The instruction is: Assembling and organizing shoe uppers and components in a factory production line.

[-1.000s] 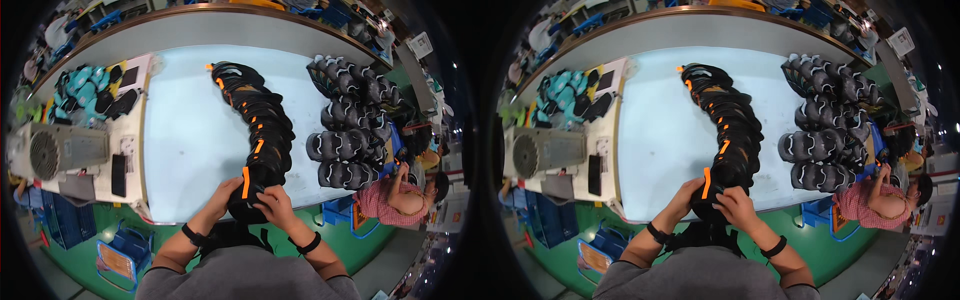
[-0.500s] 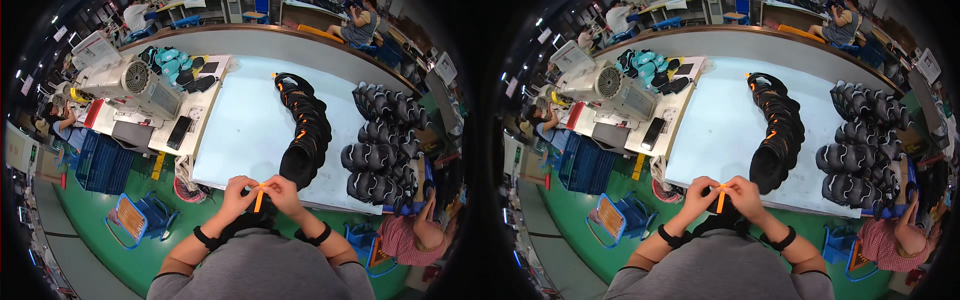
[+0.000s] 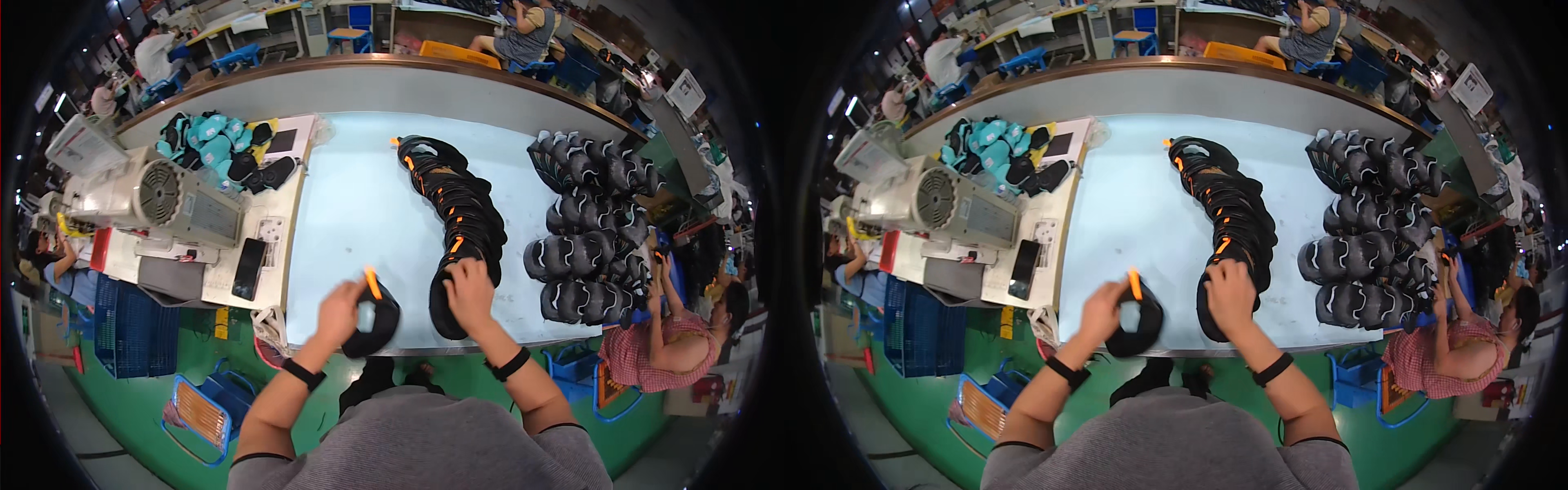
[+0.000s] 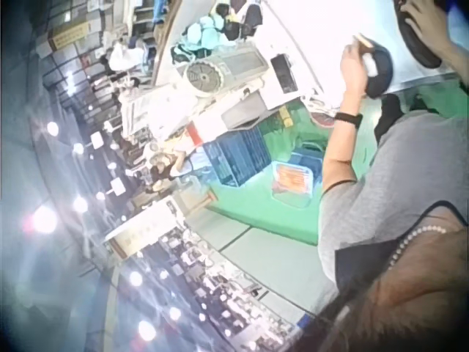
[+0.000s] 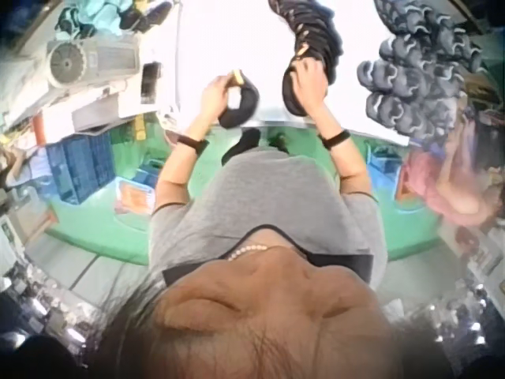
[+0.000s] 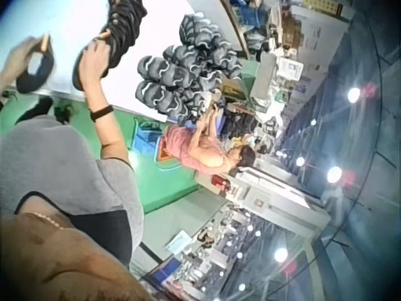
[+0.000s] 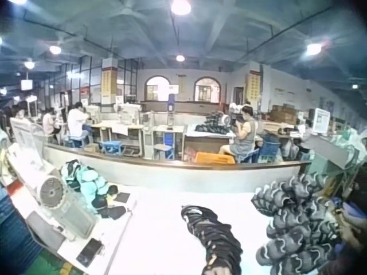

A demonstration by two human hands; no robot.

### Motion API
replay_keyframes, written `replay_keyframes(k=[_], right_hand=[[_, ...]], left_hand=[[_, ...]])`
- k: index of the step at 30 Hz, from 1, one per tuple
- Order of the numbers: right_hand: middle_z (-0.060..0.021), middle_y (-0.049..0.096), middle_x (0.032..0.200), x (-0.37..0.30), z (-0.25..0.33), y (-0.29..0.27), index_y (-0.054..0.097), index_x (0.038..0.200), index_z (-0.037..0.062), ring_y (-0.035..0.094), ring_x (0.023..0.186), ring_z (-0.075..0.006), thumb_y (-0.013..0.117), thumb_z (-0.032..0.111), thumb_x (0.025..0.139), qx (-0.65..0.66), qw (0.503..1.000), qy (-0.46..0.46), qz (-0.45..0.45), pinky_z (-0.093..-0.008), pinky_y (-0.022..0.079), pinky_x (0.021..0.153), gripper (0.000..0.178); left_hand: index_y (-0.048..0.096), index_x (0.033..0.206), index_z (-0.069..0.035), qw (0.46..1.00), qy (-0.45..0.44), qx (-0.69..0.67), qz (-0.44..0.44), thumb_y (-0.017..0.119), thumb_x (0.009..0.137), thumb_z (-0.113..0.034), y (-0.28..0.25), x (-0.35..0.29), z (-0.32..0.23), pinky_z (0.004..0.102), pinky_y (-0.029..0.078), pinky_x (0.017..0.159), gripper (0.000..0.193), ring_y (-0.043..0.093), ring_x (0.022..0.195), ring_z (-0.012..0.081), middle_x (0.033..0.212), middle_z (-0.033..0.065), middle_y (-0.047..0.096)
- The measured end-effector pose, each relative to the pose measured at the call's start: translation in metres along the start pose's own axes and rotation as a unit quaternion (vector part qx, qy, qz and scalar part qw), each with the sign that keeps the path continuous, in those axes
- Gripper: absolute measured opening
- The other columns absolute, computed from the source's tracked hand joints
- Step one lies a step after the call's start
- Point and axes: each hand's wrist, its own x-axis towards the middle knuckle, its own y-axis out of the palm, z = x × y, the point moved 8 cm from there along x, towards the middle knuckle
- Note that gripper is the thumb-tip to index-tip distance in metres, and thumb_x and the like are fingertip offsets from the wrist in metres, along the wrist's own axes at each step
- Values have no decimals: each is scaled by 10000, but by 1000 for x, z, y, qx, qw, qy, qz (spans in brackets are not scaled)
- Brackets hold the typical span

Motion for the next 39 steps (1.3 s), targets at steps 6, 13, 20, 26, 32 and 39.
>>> replay_keyframes(k=[6,13,20,26,32,39], right_hand=[[-63,538,856,3,-62,30,592,848,75,561,796,-258,689,37,663,-103,993,-33,56,-351,488,583,213],[-70,564,940,-11,-43,8,590,918,82,578,870,-269,670,97,773,-57,993,107,8,-369,502,690,166],[-105,557,1018,-49,-94,39,582,1035,77,563,944,-325,639,196,855,43,956,286,54,-414,487,754,223],[-115,633,947,-29,-45,14,608,1082,1,602,862,-222,655,106,855,255,932,256,-5,-297,474,762,255],[38,615,824,-36,6,85,637,971,15,508,699,-19,601,149,922,598,700,328,210,-175,396,621,147],[33,594,846,-47,62,80,625,976,34,514,761,-26,595,166,931,624,645,332,291,-190,412,657,142]], left_hand=[[515,1282,-75,989,30,144,-29,702,755,-121,-22,87,53,483,391,898,561,471,1139,359,1227,184,521],[590,1068,-45,981,81,-168,49,731,767,-267,63,69,-43,385,499,766,400,611,896,324,959,137,617],[532,902,-48,992,76,-54,85,660,771,-141,137,44,-41,441,475,573,205,596,668,352,824,105,612],[532,804,-99,992,121,-23,-5,619,722,-90,16,-5,-56,396,421,523,120,515,549,272,670,56,505],[556,824,-88,979,160,-67,111,641,763,-86,-19,-21,-97,328,436,619,104,555,601,199,715,15,552],[638,1066,-26,892,-246,-379,12,666,867,-156,-14,-36,-19,265,455,758,239,590,791,130,801,2,632]])
